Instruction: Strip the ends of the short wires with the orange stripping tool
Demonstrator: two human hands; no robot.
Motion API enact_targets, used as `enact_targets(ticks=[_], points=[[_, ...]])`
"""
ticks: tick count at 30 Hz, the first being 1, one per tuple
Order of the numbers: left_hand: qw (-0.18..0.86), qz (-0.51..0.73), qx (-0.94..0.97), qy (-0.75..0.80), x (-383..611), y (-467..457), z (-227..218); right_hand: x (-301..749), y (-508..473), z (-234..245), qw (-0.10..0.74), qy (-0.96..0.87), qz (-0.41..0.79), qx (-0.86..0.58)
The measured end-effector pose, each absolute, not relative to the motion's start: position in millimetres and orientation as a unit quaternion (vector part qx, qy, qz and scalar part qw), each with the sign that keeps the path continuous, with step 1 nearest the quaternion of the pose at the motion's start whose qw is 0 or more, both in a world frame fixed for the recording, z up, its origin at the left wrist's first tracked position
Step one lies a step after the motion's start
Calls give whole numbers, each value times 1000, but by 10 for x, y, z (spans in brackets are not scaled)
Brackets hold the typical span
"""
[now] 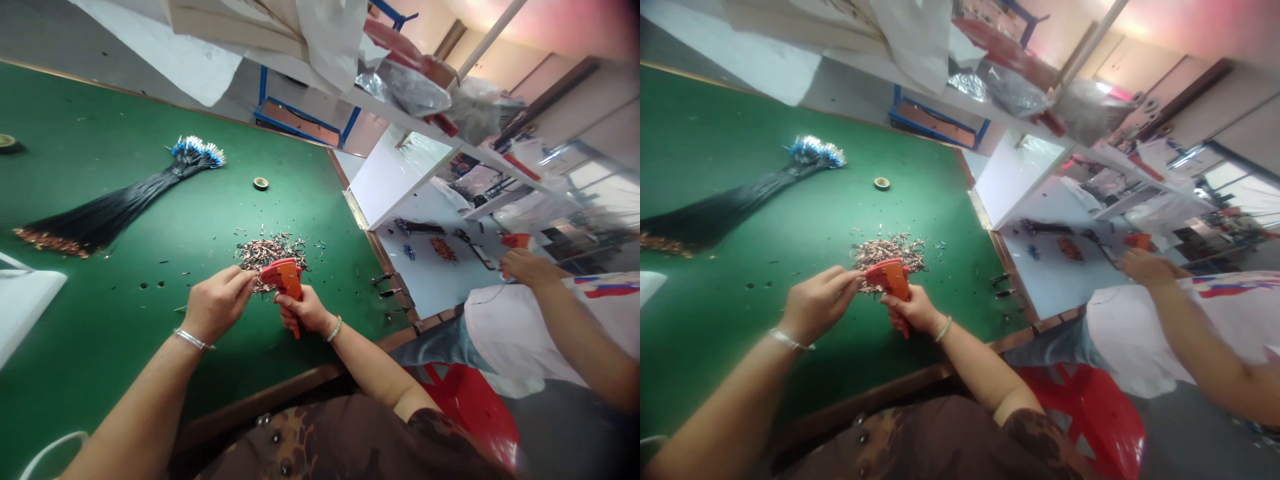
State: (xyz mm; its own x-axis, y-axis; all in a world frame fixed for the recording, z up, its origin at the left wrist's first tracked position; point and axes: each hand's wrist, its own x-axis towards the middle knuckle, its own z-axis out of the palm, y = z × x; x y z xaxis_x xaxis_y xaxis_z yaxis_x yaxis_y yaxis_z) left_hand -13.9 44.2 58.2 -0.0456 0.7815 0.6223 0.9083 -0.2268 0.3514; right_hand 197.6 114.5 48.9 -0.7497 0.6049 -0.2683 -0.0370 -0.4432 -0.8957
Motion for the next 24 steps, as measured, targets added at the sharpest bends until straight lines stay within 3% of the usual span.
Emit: enact_targets(ticks=[6, 14, 24], points=[[135, -379, -673, -620, -225, 429, 624, 1920, 1348, 521, 131, -497, 822, -245], [139, -426, -681, -579, -358, 442, 598, 1980, 1476, 435, 138, -385, 907, -104], [158, -438, -706, -534, -287, 433, 673, 2019, 1414, 388, 45, -365, 926, -89]])
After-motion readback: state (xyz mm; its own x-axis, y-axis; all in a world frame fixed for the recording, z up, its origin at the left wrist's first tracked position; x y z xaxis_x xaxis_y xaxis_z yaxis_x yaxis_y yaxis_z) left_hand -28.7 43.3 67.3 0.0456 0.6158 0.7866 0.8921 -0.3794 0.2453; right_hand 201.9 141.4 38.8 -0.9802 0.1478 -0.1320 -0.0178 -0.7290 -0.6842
